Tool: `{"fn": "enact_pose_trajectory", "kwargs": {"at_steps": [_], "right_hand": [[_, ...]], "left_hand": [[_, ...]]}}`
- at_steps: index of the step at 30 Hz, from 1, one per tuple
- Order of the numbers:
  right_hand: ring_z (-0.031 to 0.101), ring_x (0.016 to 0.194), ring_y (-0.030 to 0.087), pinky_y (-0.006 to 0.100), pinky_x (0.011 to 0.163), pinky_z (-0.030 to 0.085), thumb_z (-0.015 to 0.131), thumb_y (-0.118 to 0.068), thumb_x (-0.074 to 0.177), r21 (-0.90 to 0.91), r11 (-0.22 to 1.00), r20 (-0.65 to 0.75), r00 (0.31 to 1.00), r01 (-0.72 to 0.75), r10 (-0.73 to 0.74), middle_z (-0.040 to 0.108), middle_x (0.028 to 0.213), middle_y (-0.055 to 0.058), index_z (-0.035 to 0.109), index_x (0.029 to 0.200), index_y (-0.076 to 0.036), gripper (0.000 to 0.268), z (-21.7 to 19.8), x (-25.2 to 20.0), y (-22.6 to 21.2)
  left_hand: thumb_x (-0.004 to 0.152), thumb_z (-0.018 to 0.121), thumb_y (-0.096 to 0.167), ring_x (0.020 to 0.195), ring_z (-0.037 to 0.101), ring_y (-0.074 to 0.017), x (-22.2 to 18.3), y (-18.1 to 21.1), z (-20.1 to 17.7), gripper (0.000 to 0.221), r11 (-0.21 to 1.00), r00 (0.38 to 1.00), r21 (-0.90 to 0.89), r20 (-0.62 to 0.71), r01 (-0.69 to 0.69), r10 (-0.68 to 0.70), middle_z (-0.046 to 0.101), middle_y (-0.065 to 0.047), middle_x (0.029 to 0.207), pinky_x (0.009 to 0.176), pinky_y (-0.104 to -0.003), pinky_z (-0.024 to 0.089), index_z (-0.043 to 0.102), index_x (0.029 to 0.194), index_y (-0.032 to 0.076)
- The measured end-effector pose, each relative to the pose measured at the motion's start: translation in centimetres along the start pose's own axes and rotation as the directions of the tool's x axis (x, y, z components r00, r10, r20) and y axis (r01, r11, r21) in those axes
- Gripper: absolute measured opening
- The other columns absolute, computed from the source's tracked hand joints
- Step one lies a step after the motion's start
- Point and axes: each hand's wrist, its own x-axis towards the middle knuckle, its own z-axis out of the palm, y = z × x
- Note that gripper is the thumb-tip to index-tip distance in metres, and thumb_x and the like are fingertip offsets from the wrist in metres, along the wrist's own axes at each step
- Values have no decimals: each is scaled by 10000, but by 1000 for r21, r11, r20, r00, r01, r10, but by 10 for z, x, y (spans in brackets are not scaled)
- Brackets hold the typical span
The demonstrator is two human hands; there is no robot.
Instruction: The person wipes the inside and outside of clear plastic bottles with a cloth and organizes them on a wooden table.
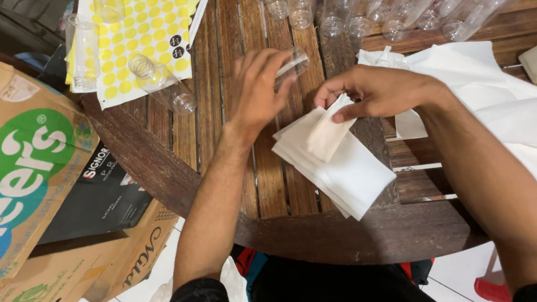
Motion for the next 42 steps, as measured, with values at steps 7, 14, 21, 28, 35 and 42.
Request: {"fn": "enact_pose_trajectory", "kwargs": {"at_steps": [7, 14, 21, 28, 35, 42], "right_hand": [[513, 608, 72, 178, 544, 398, 746, -1, 840, 180, 983, 12, 1000, -24, 22, 799, 811, 31, 827, 1061, -59, 242, 0, 8, 53], [559, 632, 142, 259, 586, 457, 780, -35, 836, 103, 991, -14, 996, -88, 90, 799, 805, 51, 835, 1056, -94, 234, 6, 14, 46], [711, 740, 341, 422, 682, 555, 834, -75, 785, -150, 964, -78, 975, -219, 209, 802, 898, 177, 784, 1054, -65, 274, -2, 14, 29], [762, 823, 365, 428, 782, 598, 823, -67, 799, -180, 926, -195, 935, -332, 297, 794, 863, 209, 816, 1000, -51, 202, -17, -15, 14], [700, 872, 142, 301, 786, 499, 805, -153, 836, -203, 906, -246, 915, -372, 321, 807, 1031, -16, 797, 1088, -139, 252, -42, -35, 21], [638, 729, 105, 250, 652, 492, 771, -85, 877, -64, 980, -313, 937, -186, 157, 762, 890, 22, 758, 1056, -70, 179, -46, -48, 16]], "left_hand": [[1051, 504, 281, 971, 716, -318, 6, 62, -32, 321, 693, 959, -682, 278, 231, -47, 738, -174, 1054, 891, -463, 546, 684, 1218, 74], [975, 461, 116, 987, 724, -385, 3, 53, -26, 336, 915, 940, -364, 339, 173, -42, 709, -198, 1074, 812, -434, 587, 648, 1250, 70], [918, 550, 124, 981, 743, -371, 8, 68, -40, 376, 812, 795, -421, 601, 403, -83, 740, -225, 1063, 808, -495, 572, 650, 1270, 34], [898, 676, 157, 809, 693, -313, 12, 79, -58, 262, 910, 776, -274, 626, 310, -76, 729, -165, 849, 701, -425, 532, 734, 1139, 73], [871, 784, 333, 1058, 524, -160, 2, 95, -59, 201, 929, 669, -105, 723, 355, -174, 583, 28, 1004, 1011, -383, 376, 696, 966, 179], [890, 681, 140, 976, 575, -165, 0, 108, -58, 268, 907, 345, -52, 933, 418, -105, 582, -57, 1172, 775, -311, 505, 603, 1146, 134]]}}
